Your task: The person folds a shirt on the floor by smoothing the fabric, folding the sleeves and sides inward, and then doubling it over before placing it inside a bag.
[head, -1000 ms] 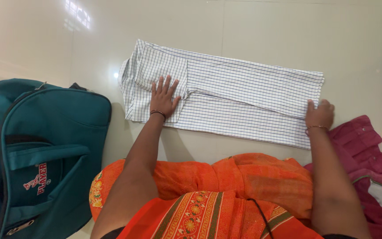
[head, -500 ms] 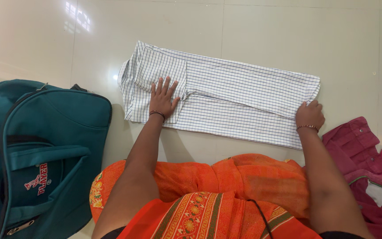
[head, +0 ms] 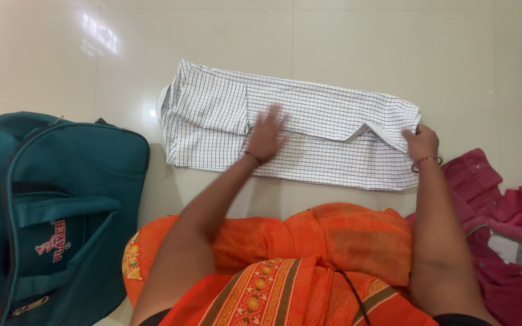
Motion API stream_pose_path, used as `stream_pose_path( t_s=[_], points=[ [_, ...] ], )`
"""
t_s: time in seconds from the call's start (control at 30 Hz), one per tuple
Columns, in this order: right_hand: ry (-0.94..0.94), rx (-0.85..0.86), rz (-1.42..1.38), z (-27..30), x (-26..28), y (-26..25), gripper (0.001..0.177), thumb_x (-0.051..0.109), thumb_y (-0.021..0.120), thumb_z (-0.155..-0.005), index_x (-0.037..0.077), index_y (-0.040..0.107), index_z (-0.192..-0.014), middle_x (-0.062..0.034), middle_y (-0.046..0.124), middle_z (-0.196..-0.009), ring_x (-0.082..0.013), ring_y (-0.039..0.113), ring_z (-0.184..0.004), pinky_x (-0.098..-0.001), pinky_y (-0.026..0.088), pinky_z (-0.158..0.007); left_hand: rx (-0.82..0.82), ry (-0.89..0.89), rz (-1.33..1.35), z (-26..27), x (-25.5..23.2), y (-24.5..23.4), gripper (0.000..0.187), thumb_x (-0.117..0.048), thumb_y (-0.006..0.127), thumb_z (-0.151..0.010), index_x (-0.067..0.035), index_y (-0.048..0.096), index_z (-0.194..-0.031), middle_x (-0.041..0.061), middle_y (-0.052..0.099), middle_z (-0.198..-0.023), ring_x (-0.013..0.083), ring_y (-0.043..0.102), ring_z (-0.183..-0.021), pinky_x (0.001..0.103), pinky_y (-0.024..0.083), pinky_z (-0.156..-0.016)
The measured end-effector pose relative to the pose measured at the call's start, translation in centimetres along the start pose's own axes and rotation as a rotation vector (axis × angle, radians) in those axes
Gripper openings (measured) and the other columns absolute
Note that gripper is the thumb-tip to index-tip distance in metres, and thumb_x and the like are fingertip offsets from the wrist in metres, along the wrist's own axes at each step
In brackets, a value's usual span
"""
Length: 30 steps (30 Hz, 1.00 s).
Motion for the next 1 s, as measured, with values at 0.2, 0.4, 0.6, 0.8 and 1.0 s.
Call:
stream_pose_path(
  t_s=[0.2,0.4,0.6,0.8,1.0],
  points=[
    [-0.382,-0.197,0.208,-1.2,2.9,0.6,0.047,0.024,0.081,-0.088,-0.009,0.069,-0.119,-0.0292,0.071,-0.109,-0.0405,0.069,-0.098,-0.0451,0.054,-0.087,0.259,0.061,-0.287,0.6,-6.0,4.7,0.065,-0.054,0.034,-0.104,-0.029,0.02,-0.162,0.004,0.012,-0.172,0.0283,0.007,-0.158,0.058,0.004,-0.126],
    [-0.248,-0.108,0.176,0.2,4.8,-0.7,0.037,0.025,0.079,-0.089,-0.003,0.072,-0.112,-0.0239,0.074,-0.107,-0.0381,0.071,-0.098,-0.0442,0.054,-0.089,0.289,0.027,-0.266,1.3,-4.8,6.0,0.064,-0.055,0.033,-0.104,-0.034,0.019,-0.163,0.001,0.011,-0.172,0.0288,0.007,-0.158,0.057,0.004,-0.126],
    [-0.205,0.023,-0.012,-0.4,0.8,-2.2,0.036,0.019,0.079,-0.089,-0.002,0.072,-0.117,-0.015,0.075,-0.103,-0.0245,0.07,-0.087,-0.0361,0.054,-0.079,0.324,-0.026,-0.233,0.5,-5.5,4.8,0.06,-0.054,0.036,-0.105,-0.032,0.028,-0.16,0.004,0.016,-0.172,0.0304,0.01,-0.159,0.06,0.006,-0.127],
    [-0.003,0.189,-0.444,-0.5,-5.9,1.0,0.031,0.013,0.075,-0.091,-0.002,0.07,-0.117,-0.0048,0.075,-0.101,-0.0094,0.067,-0.083,-0.0254,0.053,-0.072,0.283,0.018,-0.101,-3.5,-12.4,7.8,0.074,-0.055,0.039,-0.102,-0.009,0.029,-0.16,0.02,0.013,-0.169,0.0344,0.008,-0.157,0.057,0.009,-0.124],
    [0.007,0.165,-0.194,-1.2,-6.4,1.2,0.028,0.016,0.073,-0.093,-0.003,0.072,-0.114,-0.0094,0.075,-0.097,-0.0157,0.065,-0.077,-0.0311,0.052,-0.068,0.357,0.198,0.029,-4.2,-19.9,13.9,0.073,-0.055,0.036,-0.103,-0.013,0.023,-0.161,0.009,0.013,-0.17,0.0283,0.008,-0.158,0.054,0.008,-0.125]
  ],
)
Point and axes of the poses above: each hand's wrist, its own z-axis away from the middle knuckle, its own y-axis out of the palm, x = y × z, the point moved 8 cm from there along -z, towards the middle knuckle
